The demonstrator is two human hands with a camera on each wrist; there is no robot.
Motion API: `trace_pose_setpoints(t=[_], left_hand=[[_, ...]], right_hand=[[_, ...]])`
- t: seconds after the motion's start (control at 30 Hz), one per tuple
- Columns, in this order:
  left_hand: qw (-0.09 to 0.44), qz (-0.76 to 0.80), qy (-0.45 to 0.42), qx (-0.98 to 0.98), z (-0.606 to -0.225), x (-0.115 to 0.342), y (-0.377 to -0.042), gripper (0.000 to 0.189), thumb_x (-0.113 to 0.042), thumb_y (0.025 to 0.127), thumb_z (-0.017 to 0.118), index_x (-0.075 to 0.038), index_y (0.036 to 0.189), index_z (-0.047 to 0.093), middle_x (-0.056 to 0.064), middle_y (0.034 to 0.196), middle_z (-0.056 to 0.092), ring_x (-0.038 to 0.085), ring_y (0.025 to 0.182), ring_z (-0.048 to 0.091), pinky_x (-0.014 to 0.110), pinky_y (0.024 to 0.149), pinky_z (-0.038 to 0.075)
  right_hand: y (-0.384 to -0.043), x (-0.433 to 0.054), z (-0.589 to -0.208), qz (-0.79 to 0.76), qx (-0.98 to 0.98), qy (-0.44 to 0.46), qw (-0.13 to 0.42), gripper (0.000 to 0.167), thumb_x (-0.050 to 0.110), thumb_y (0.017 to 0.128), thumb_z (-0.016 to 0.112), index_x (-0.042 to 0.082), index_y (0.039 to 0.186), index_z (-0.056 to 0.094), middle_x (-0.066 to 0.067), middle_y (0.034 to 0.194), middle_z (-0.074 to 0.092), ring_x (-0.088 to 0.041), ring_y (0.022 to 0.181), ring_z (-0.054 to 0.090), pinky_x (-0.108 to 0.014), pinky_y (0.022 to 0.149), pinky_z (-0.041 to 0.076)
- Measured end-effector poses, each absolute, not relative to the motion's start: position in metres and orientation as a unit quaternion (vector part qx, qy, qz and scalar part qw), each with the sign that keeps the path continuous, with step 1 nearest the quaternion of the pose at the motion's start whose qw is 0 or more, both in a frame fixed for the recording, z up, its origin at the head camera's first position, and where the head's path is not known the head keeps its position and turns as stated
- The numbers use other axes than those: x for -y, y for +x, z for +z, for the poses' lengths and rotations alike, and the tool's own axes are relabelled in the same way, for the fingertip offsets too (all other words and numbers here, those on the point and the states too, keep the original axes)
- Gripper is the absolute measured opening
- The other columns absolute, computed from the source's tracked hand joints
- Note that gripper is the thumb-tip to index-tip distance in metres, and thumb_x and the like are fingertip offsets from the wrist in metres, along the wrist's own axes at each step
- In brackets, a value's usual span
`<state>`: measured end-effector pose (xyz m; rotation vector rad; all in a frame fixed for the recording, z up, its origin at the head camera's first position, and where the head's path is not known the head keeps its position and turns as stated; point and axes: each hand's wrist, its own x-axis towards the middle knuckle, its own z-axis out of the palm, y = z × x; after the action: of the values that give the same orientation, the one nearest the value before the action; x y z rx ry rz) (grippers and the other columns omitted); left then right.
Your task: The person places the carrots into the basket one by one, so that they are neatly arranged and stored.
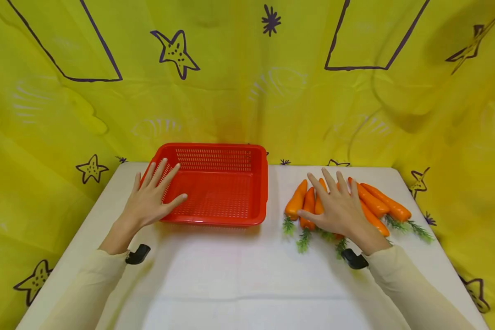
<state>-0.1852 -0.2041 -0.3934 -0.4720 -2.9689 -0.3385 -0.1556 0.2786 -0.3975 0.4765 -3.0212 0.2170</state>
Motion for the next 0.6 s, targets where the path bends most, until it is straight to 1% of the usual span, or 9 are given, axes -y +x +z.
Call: trace_pose_setpoints(t=[0.1, 0.23, 0.37, 0.47, 0.6], left_hand=[[0.051, -0.115, -0.159, 0.979, -0.393, 0.206, -0.186, 0.085, -0.067, 0.097, 0.049, -0.031, 0.166, 0.016, 0.005, 0.174, -0.002, 0.04, 0.157, -0.002, 0.065, 0.119, -0.008], [0.043, -0.132, -0.17, 0.976, -0.391, 0.21, -0.188, 0.085, -0.064, 0.097, 0.051, -0.029, 0.166, 0.016, 0.006, 0.173, -0.001, 0.042, 0.156, -0.003, 0.066, 0.119, -0.008], [0.038, -0.171, -0.194, 0.965, -0.387, 0.217, -0.191, 0.084, -0.059, 0.098, 0.057, -0.026, 0.166, 0.021, 0.01, 0.173, 0.005, 0.044, 0.155, -0.003, 0.067, 0.118, -0.009], [0.033, -0.2, -0.208, 0.957, -0.384, 0.224, -0.194, 0.082, -0.054, 0.097, 0.061, -0.023, 0.165, 0.026, 0.013, 0.172, 0.011, 0.045, 0.155, -0.003, 0.068, 0.118, -0.009], [0.015, -0.236, -0.21, 0.949, -0.381, 0.237, -0.197, 0.079, -0.046, 0.097, 0.065, -0.019, 0.163, 0.03, 0.017, 0.17, 0.015, 0.047, 0.155, -0.002, 0.072, 0.116, -0.008]], right_hand=[[-0.156, -0.281, -0.397, 0.072, 0.984, 0.157, 0.034, 0.102, 0.071, 0.088, 0.064, 0.023, 0.166, 0.018, -0.024, 0.168, 0.014, -0.06, 0.147, 0.012, -0.078, 0.111, 0.002], [-0.158, -0.287, -0.395, 0.074, 0.984, 0.159, 0.026, 0.102, 0.069, 0.088, 0.065, 0.022, 0.166, 0.019, -0.025, 0.167, 0.015, -0.061, 0.145, 0.015, -0.079, 0.111, 0.006], [-0.159, -0.298, -0.392, 0.075, 0.985, 0.156, 0.019, 0.102, 0.068, 0.088, 0.067, 0.021, 0.165, 0.021, -0.025, 0.168, 0.014, -0.062, 0.145, 0.016, -0.08, 0.11, 0.007], [-0.16, -0.309, -0.39, 0.071, 0.984, 0.16, 0.028, 0.101, 0.066, 0.087, 0.07, 0.019, 0.164, 0.025, -0.026, 0.166, 0.018, -0.062, 0.143, 0.02, -0.08, 0.109, 0.011], [-0.162, -0.323, -0.388, 0.075, 0.983, 0.165, 0.033, 0.097, 0.061, 0.088, 0.072, 0.017, 0.163, 0.028, -0.03, 0.163, 0.023, -0.063, 0.14, 0.024, -0.08, 0.107, 0.016]])
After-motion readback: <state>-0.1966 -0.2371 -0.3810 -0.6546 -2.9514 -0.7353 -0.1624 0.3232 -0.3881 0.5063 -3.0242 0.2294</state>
